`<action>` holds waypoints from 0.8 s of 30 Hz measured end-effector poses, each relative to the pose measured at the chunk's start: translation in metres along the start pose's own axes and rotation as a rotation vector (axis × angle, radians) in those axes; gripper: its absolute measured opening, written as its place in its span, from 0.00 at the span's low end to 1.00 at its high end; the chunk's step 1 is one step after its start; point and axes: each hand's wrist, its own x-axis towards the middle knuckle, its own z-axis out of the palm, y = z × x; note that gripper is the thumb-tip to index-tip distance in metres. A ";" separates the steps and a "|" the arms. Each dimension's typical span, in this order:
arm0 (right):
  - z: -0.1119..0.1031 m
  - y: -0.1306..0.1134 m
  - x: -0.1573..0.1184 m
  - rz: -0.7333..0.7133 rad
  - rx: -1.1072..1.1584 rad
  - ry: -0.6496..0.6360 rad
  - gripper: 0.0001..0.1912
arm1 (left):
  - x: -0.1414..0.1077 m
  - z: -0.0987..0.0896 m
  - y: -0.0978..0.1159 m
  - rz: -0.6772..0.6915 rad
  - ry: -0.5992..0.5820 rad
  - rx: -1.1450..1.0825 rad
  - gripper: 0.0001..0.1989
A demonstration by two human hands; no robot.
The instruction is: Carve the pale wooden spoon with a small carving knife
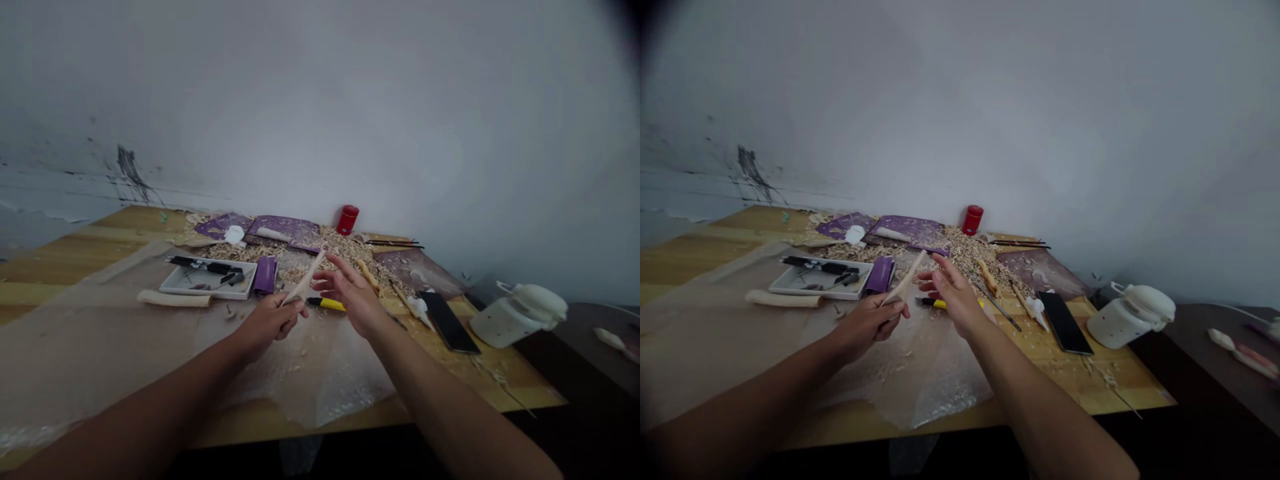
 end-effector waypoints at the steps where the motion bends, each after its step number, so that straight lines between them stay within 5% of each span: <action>1: 0.003 0.002 0.001 0.022 0.019 0.018 0.19 | -0.001 0.001 0.001 -0.007 -0.023 0.002 0.12; 8: 0.011 0.004 -0.006 0.081 0.051 0.019 0.09 | -0.004 -0.003 0.006 0.002 -0.098 -0.034 0.08; 24: 0.003 0.034 -0.051 0.042 0.161 0.314 0.06 | -0.003 -0.005 0.010 0.099 0.036 -0.094 0.06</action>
